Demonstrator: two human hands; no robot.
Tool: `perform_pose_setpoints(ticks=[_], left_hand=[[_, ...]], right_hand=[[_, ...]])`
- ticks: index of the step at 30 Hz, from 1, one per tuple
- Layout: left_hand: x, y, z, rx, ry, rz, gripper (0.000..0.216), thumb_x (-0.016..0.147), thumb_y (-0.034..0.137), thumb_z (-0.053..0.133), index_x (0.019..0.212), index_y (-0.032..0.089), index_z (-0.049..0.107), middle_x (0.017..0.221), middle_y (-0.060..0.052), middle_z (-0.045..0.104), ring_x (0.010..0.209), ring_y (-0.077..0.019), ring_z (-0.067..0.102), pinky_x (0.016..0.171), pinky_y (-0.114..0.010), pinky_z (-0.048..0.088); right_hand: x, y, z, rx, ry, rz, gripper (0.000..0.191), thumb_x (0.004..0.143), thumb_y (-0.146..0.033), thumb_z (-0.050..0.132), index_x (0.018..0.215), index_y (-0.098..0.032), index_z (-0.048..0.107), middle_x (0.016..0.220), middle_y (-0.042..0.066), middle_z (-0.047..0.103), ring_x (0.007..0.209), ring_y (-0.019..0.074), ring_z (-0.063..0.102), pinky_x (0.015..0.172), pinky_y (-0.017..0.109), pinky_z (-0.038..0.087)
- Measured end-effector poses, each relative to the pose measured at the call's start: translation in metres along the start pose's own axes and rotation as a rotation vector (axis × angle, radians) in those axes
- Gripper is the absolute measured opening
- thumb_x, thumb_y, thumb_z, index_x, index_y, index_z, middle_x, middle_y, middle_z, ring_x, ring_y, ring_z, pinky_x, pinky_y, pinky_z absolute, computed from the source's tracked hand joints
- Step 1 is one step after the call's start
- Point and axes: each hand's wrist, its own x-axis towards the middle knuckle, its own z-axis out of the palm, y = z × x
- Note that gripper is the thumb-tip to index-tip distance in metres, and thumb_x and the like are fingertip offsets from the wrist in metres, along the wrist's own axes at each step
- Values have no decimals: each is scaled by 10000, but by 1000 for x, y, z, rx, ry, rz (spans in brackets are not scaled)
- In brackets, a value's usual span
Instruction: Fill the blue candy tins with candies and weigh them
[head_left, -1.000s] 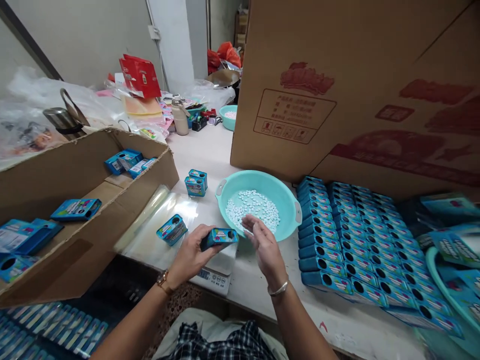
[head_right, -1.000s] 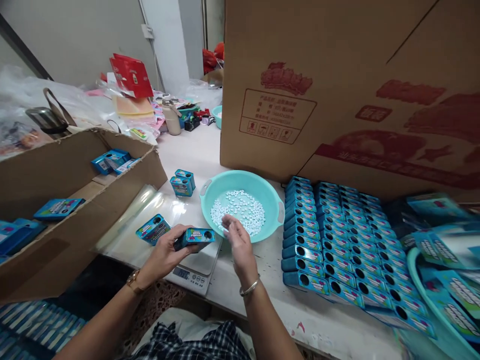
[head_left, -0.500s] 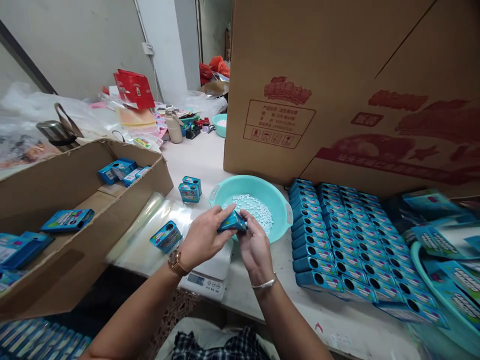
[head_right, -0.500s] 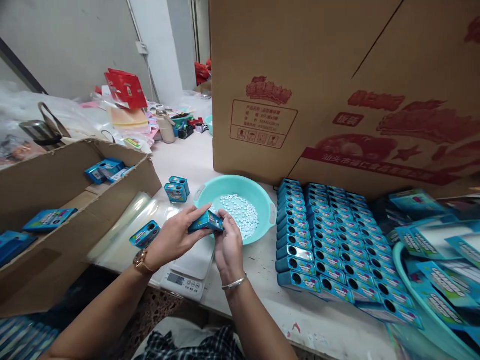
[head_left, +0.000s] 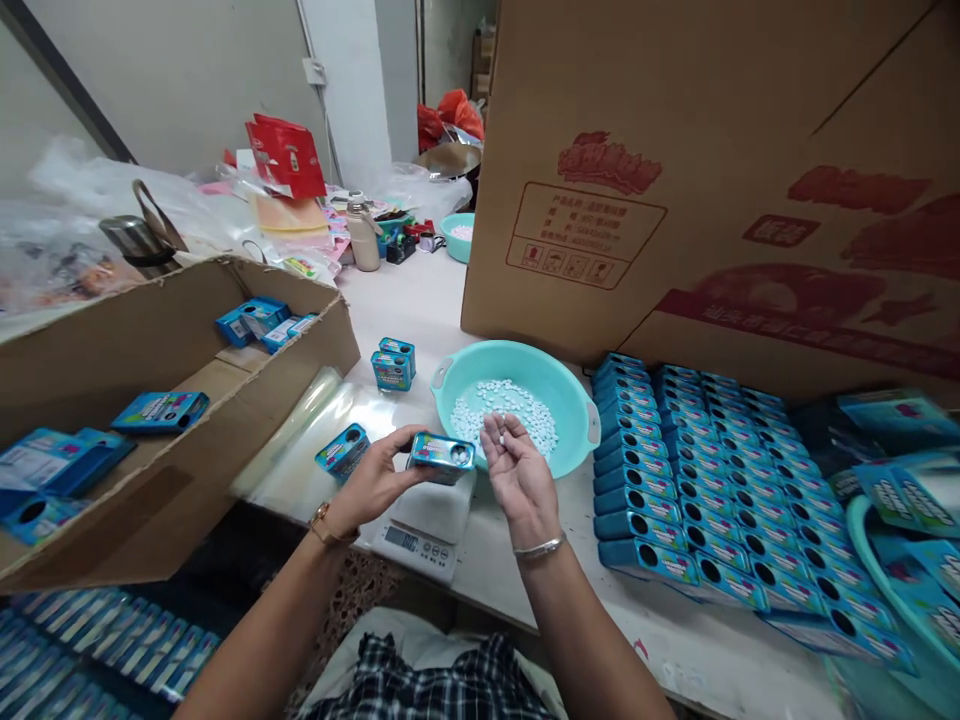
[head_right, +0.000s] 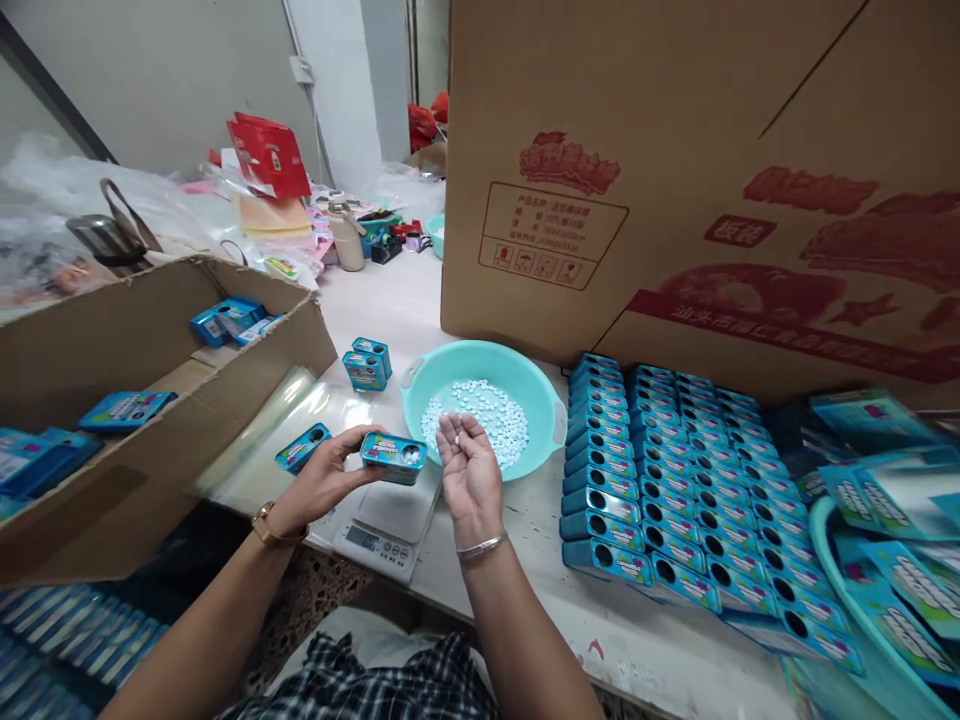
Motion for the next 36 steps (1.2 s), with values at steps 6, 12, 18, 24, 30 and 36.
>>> perform_pose_setpoints(ticks=[6, 12, 18, 24, 30, 36], left_hand=[[-29, -51, 3, -124, -55, -120, 444, 784, 320, 736, 1189, 174, 626, 1061, -72, 701, 986, -224, 650, 924, -365, 504], [-46, -35, -15, -183, -29, -103, 804, 768, 317, 774, 1464, 264, 377, 1457, -143, 501, 1355, -277, 460, 1120, -458, 363], [-59, -10, -53, -314, 108, -35, 806, 775, 432, 762, 1468, 265, 386, 1446, -141, 510, 1354, -308, 455, 1140, -466, 343], [-53, -6, -52, -262, 48, -28, 846, 737, 481, 781, 1464, 267, 406, 1435, -137, 520, 1349, -321, 455, 1136, -453, 341], [-40, 2, -46, -67, -86, 28, 830, 743, 448, 786, 1463, 310, 396, 1473, -108, 483, 1371, -304, 424, 1120, -453, 358], [-24, 7, -23, 285, -142, 111, 832, 766, 434, 766, 1468, 266, 352, 1465, -125, 467, 1342, -295, 435, 1120, -468, 352]], right_hand=[[0, -12, -11, -30, 104, -27, 250, 767, 15, 511, 855, -186, 630, 912, 33, 735, 897, 135, 722, 838, 302, 588], [5, -34, -32, -16, 142, -100, 231, 751, -16, 543, 879, -188, 630, 792, -15, 692, 708, 84, 687, 729, 240, 603], [6, -52, -43, -57, 240, -146, 314, 784, 39, 404, 921, -164, 600, 916, 44, 705, 926, 135, 720, 815, 291, 617], [4, -60, -46, -79, 230, -137, 288, 896, 19, 343, 970, -144, 569, 1047, 107, 707, 1006, 159, 712, 777, 268, 626], [4, -63, -46, -40, 282, -139, 272, 995, -88, 324, 939, -141, 584, 927, 57, 728, 846, 105, 732, 671, 209, 617], [3, -64, -49, 35, 281, -99, 246, 994, -124, 372, 932, -160, 608, 620, -60, 586, 523, 48, 615, 524, 163, 533]])
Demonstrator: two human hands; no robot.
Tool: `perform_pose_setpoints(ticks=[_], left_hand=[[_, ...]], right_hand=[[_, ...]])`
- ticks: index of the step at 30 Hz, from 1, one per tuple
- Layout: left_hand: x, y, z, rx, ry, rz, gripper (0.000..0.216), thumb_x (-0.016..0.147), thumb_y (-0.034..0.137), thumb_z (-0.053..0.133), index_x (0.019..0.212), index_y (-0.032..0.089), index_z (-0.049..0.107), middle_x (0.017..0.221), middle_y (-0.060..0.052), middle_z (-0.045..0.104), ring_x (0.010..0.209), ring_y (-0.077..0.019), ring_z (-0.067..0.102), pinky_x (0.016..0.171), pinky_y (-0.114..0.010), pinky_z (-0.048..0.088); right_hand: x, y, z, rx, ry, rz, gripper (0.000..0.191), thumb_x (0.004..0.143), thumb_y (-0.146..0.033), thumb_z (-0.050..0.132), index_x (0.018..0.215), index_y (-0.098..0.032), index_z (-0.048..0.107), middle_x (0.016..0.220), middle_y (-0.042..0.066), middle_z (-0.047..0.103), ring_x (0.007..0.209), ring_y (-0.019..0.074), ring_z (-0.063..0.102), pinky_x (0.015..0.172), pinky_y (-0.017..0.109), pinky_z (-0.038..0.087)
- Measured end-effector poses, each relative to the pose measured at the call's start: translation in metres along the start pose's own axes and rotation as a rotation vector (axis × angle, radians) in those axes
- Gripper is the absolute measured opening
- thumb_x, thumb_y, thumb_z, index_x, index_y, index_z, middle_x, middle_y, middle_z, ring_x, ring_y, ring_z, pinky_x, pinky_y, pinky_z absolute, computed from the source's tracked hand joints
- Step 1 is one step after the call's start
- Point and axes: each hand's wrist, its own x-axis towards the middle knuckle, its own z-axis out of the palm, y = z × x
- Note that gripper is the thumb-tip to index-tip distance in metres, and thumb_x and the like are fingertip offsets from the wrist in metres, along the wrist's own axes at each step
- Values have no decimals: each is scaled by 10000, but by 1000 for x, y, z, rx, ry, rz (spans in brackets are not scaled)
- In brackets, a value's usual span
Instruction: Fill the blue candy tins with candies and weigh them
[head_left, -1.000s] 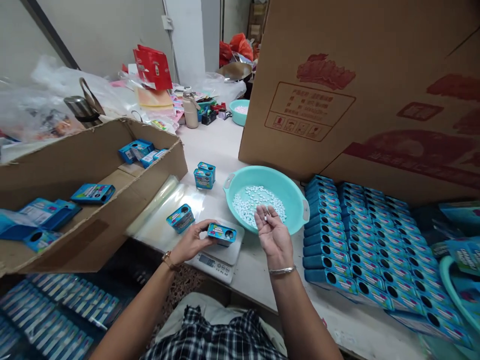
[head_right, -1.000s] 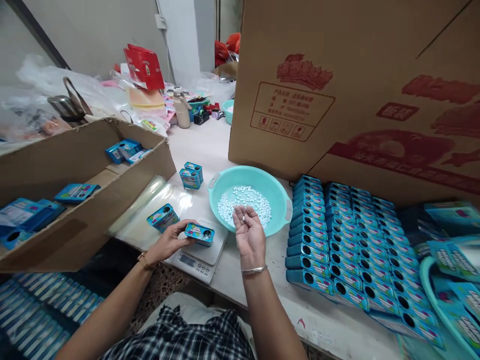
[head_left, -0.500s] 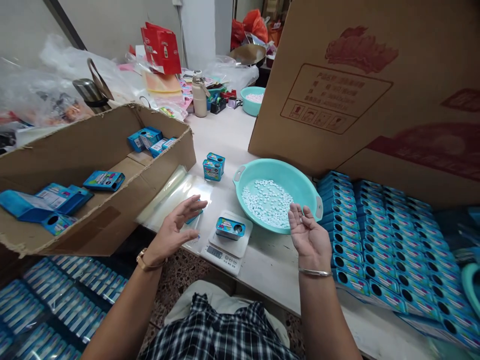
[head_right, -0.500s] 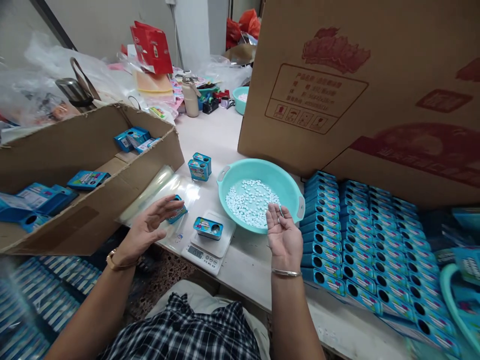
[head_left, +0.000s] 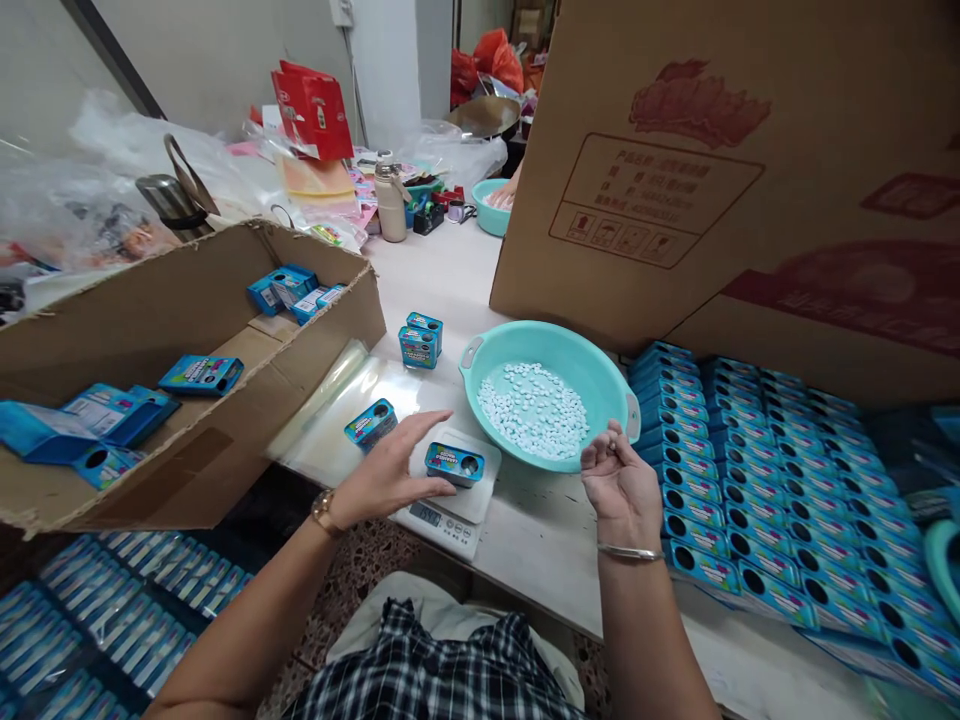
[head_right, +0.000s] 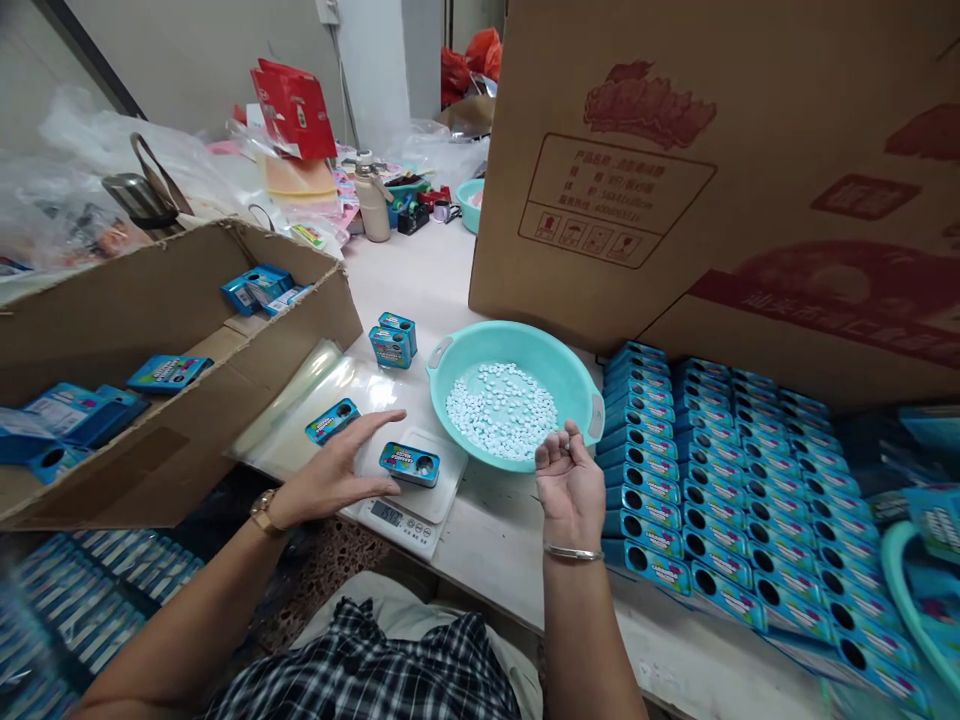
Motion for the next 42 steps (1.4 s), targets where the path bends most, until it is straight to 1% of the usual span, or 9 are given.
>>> perform_pose_setpoints(ticks=[4, 7, 16, 22, 25, 28, 33, 38, 42], left_hand=[[15, 2, 25, 281, -133, 36, 564, 824, 360, 709, 1329, 211, 504, 1219, -119, 607, 1137, -287, 545, 1003, -460, 423], [24, -3, 26, 380, -170, 54, 327, 846, 341, 675, 1138, 210, 610, 1038, -75, 646, 1004, -253, 580, 928, -414, 440], [97, -62, -44, 616, 18, -87, 350, 790, 320, 713, 1106, 195, 633, 1084, -80, 679, 1015, -264, 603, 873, -364, 465], [133, -93, -58, 681, 48, -105, 366, 701, 160, 732, 1058, 196, 663, 1065, -98, 656, 1036, -296, 589, 907, -397, 474], [119, -89, -68, 668, 146, -106, 523, 751, 225, 712, 1250, 190, 559, 1249, -128, 575, 1185, -301, 518, 1012, -426, 438], [78, -77, -76, 583, 266, -119, 580, 862, 402, 620, 1362, 172, 435, 1312, -141, 529, 1238, -275, 495, 1056, -430, 416], [-5, -71, -55, 431, 272, -267, 793, 771, 572, 683, 1387, 160, 400, 1319, -158, 554, 1202, -303, 553, 1006, -456, 454], [-33, -68, -34, 518, 209, -311, 399, 860, 442, 625, 1171, 198, 567, 1147, -106, 674, 1052, -299, 623, 931, -480, 458], [-25, -43, -39, 468, 238, -151, 333, 887, 341, 612, 1192, 219, 554, 1177, -93, 659, 1084, -270, 597, 961, -449, 437]], right_hand=[[2, 1, -6, 26, -123, 78, 223, 963, -112, 393, 922, -174, 603, 549, -87, 451, 425, 42, 467, 463, 156, 453], [5, -2, -10, 40, -144, 73, 188, 932, -99, 422, 907, -172, 594, 553, -87, 430, 424, 44, 430, 458, 162, 429], [9, -11, -19, 83, -89, 75, 247, 955, -97, 369, 891, -157, 600, 555, -74, 429, 428, 49, 437, 453, 172, 414], [12, -8, -18, 93, -102, 73, 233, 948, -93, 383, 897, -154, 601, 554, -76, 422, 430, 50, 434, 444, 166, 412], [12, -8, -19, 76, -116, 75, 196, 928, -88, 417, 901, -161, 597, 561, -75, 429, 438, 53, 437, 450, 167, 417], [11, -6, -20, 60, -117, 78, 178, 911, -88, 435, 900, -167, 594, 566, -72, 430, 447, 57, 444, 459, 170, 423], [11, 5, -16, 43, -143, 111, 185, 912, -97, 424, 909, -175, 591, 570, -72, 431, 450, 59, 443, 463, 169, 429], [7, 13, -7, 5, -250, 132, 101, 872, -128, 533, 937, -191, 577, 601, -83, 442, 471, 49, 447, 487, 162, 440], [10, 15, 0, -77, -305, 44, 154, 810, -179, 628, 951, -208, 572, 638, -83, 473, 505, 47, 464, 511, 159, 446]])
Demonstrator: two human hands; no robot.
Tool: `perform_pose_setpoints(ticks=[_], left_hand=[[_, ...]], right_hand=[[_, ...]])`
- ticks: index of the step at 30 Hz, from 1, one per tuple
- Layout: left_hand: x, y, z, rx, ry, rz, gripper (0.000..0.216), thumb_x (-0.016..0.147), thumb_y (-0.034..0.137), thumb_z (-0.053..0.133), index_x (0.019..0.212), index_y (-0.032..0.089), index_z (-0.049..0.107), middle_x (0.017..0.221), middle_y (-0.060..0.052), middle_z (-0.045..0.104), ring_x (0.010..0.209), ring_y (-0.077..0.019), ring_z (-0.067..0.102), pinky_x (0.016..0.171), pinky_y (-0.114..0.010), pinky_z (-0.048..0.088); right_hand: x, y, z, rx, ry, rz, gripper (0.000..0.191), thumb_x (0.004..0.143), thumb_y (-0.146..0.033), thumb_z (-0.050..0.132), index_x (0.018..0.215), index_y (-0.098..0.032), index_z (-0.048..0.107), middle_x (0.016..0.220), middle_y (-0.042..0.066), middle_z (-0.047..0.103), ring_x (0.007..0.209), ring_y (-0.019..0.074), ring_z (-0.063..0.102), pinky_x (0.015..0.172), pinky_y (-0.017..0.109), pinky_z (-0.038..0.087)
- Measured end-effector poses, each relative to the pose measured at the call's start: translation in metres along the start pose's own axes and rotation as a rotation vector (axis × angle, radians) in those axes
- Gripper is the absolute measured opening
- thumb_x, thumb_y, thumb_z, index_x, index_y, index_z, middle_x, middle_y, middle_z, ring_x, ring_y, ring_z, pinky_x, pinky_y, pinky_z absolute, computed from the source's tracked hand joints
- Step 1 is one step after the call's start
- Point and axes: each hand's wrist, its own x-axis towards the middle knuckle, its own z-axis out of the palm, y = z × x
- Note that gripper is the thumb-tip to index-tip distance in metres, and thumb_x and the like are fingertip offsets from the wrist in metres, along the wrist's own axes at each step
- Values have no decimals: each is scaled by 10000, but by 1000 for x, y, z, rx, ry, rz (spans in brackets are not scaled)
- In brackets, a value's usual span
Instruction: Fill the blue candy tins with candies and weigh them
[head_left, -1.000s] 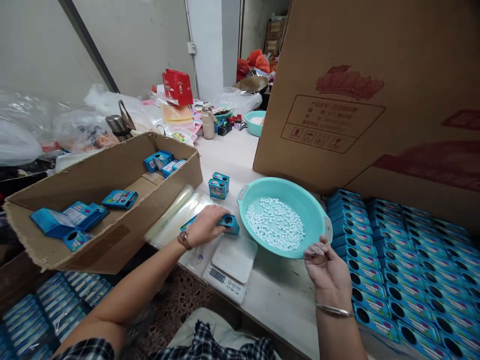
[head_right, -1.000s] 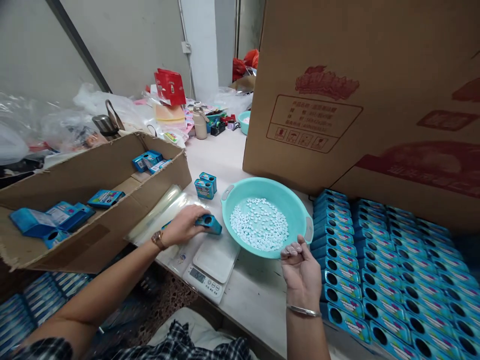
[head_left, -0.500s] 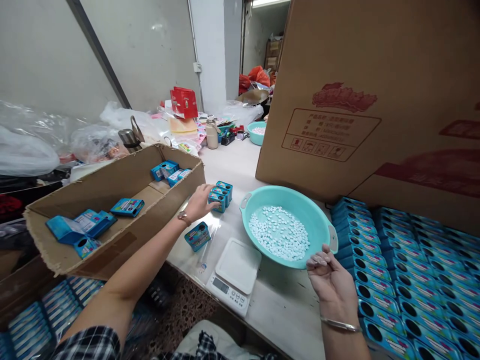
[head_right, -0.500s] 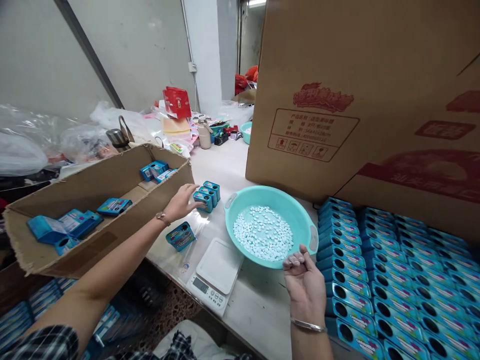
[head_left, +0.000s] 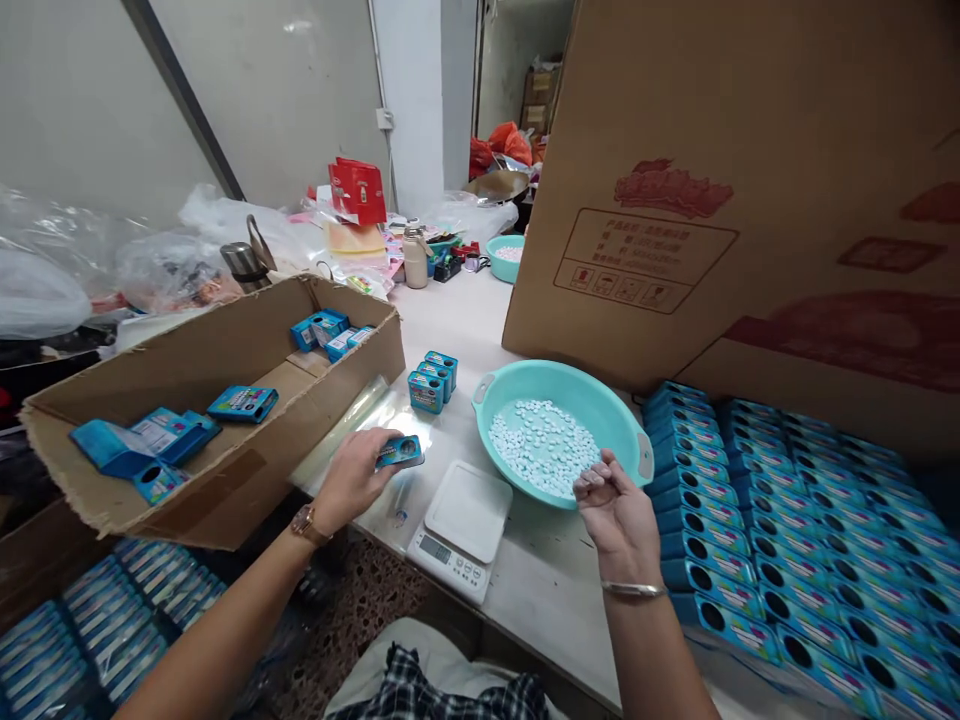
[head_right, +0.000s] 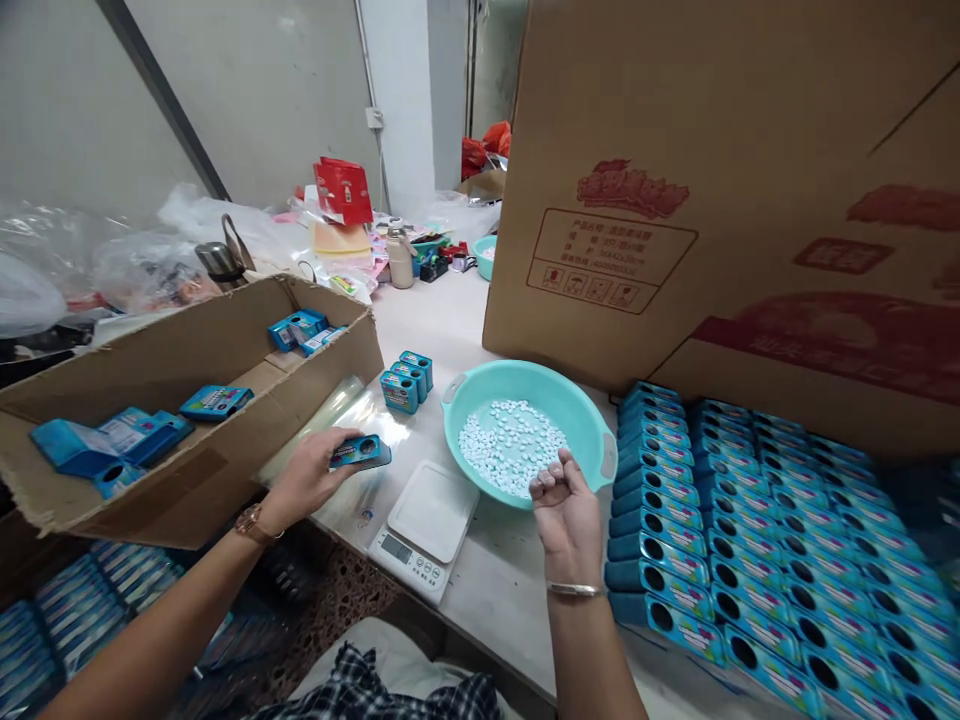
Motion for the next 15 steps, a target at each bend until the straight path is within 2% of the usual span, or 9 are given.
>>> perform_pose_setpoints(ticks=[2, 4, 7, 9, 11, 13, 15], left_hand=[[4, 17, -2, -87, -10, 85, 350, 893, 308, 610, 1226, 228, 538, 1208, -92, 643, 1113, -256, 582, 979, -426, 433], [8, 36, 4, -175, -73, 152, 347, 897, 286, 608, 1232, 237, 537, 1204, -83, 641, 1108, -242, 583, 977, -404, 439], [12, 60, 26, -238, -212, 217, 320, 897, 259, 602, 1214, 238, 559, 1159, -77, 656, 1074, -244, 596, 956, -404, 453], [15, 69, 40, -265, -293, 241, 322, 900, 234, 587, 1221, 233, 563, 1146, -83, 657, 1068, -246, 601, 954, -410, 466], [16, 71, 48, -293, -341, 242, 398, 884, 222, 603, 1276, 231, 534, 1200, -97, 636, 1114, -255, 588, 985, -429, 468], [14, 69, 48, -322, -333, 220, 583, 845, 236, 657, 1386, 236, 439, 1326, -121, 569, 1222, -275, 535, 1051, -460, 440], [9, 64, 41, -332, -287, 182, 766, 813, 275, 704, 1475, 249, 319, 1442, -138, 469, 1331, -296, 447, 1119, -492, 382]], right_hand=[[11, 0, 5, -126, -24, -68, 205, 773, -211, 662, 958, -206, 575, 667, -77, 501, 536, 51, 486, 533, 165, 445], [27, 0, 10, -392, -68, -144, 230, 768, -251, 658, 979, -204, 580, 700, -60, 536, 570, 70, 513, 565, 194, 455], [55, 2, 20, -1095, -244, -233, 207, 843, -263, 539, 1030, -201, 601, 778, 2, 616, 652, 134, 568, 650, 279, 477], [73, 8, 27, -1677, -468, -280, 253, 885, -230, 463, 1072, -202, 631, 915, 70, 674, 801, 199, 611, 743, 334, 470], [88, 19, 35, -2088, -684, -316, 290, 905, -227, 451, 1114, -199, 651, 1087, 125, 674, 1002, 270, 595, 840, 374, 442], [103, 34, 44, -2230, -797, -346, 328, 925, -275, 461, 1189, -181, 630, 1234, 157, 622, 1156, 316, 525, 923, 400, 405], [118, 51, 52, -2213, -837, -357, 393, 942, -327, 453, 1271, -151, 578, 1330, 170, 563, 1242, 321, 462, 990, 400, 365]])
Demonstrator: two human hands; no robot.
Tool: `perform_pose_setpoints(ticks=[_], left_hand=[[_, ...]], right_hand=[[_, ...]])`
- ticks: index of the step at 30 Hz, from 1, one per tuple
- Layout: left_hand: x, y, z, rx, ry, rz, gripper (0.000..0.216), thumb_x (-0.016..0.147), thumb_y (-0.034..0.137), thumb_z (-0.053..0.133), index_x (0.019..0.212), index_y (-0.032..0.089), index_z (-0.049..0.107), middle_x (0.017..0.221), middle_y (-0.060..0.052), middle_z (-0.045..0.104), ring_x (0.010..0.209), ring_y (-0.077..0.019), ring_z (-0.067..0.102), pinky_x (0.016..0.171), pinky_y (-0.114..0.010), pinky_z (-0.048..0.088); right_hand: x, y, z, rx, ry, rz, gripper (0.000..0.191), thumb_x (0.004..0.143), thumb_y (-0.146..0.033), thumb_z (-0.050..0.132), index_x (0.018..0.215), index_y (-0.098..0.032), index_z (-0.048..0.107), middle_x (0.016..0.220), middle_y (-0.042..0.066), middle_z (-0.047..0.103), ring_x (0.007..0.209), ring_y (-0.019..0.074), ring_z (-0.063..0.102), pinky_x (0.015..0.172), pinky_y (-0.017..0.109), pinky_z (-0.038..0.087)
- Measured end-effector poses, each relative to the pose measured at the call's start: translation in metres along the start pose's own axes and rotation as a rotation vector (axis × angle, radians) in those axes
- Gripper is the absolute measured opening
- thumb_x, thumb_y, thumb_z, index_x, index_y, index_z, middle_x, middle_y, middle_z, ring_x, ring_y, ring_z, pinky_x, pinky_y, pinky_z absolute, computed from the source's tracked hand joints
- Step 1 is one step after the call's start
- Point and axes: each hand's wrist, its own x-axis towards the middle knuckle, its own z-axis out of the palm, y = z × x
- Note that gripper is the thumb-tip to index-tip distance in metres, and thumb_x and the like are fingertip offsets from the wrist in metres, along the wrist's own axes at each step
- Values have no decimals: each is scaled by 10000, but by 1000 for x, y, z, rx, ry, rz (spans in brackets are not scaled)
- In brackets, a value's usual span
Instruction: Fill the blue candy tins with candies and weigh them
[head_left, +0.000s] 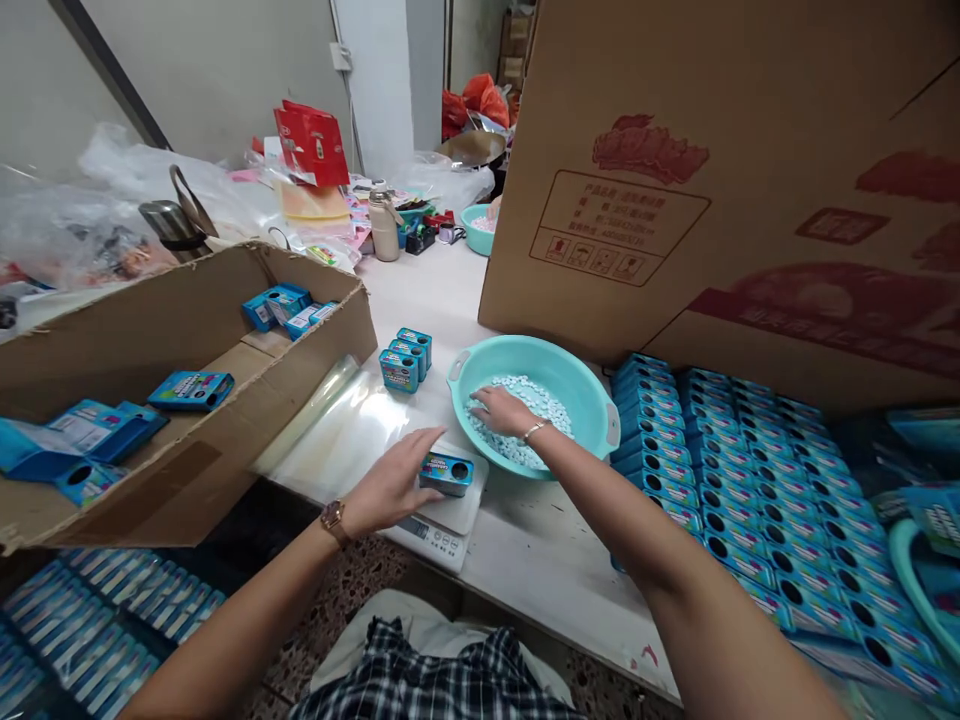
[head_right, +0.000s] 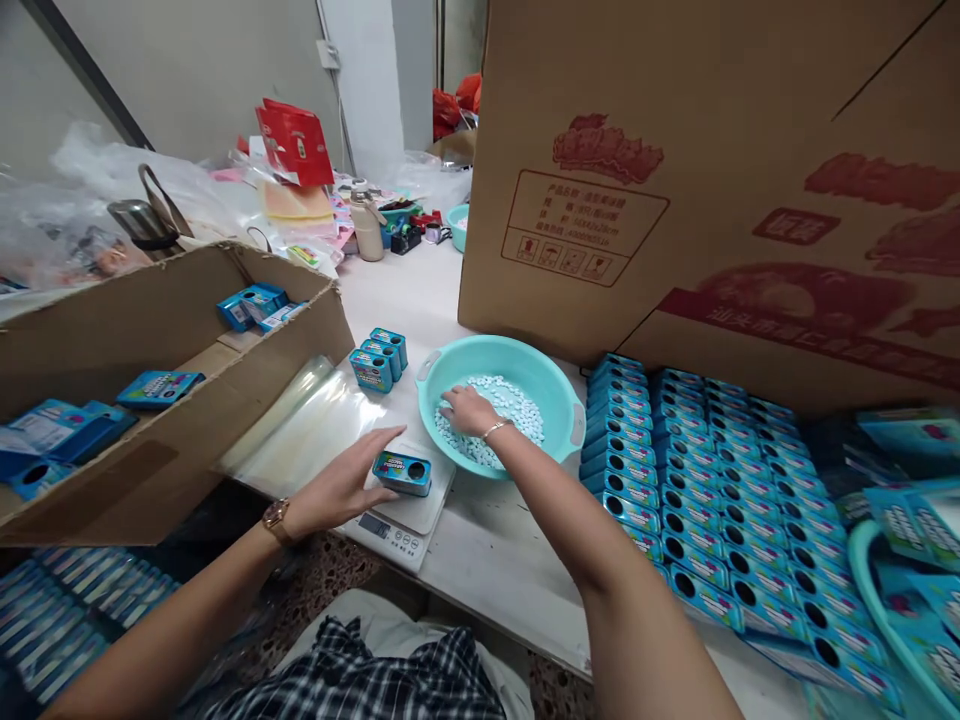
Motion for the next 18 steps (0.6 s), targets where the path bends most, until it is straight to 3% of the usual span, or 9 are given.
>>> perform_pose_setpoints(ticks=[2, 6, 10, 14, 18], left_hand=[[-9, 0, -9, -2, 57, -32, 824, 818, 319, 705, 1508, 256, 258, 1490, -145, 411, 1381, -303, 392, 1151, -505, 344], [-14, 5, -29, -19, 144, -65, 751, 852, 408, 670, 1492, 261, 305, 1475, -132, 437, 1371, -300, 407, 1150, -497, 341], [24, 3, -37, -39, 178, 42, 554, 915, 410, 584, 1427, 263, 431, 1384, -101, 542, 1268, -249, 510, 1086, -410, 400], [93, -18, -30, 124, -84, 67, 463, 928, 344, 564, 1373, 220, 531, 1004, -71, 693, 926, -206, 640, 849, -316, 477], [136, -37, -24, 280, -307, 72, 535, 820, 445, 686, 1301, 221, 615, 861, -44, 690, 810, -202, 644, 669, -250, 409]], right_hand=[[17, -1, 8, 1, -21, -26, 417, 956, -340, 427, 1281, -117, 562, 1340, 177, 552, 1245, 303, 462, 1018, 380, 344], [27, 4, 22, -5, -64, -52, 389, 965, -313, 399, 1243, -109, 580, 1320, 161, 559, 1190, 268, 498, 1006, 347, 348], [16, 4, 30, -39, -79, -48, 390, 978, -317, 358, 1250, -141, 576, 1314, 157, 529, 1185, 280, 480, 997, 376, 343], [4, -2, 27, -70, -122, -19, 394, 982, -333, 331, 1202, -146, 600, 1186, 172, 548, 1098, 295, 516, 937, 400, 371], [-11, -2, 19, -35, -210, -14, 381, 985, -353, 323, 1142, -177, 622, 1029, 125, 577, 913, 241, 569, 854, 358, 409]])
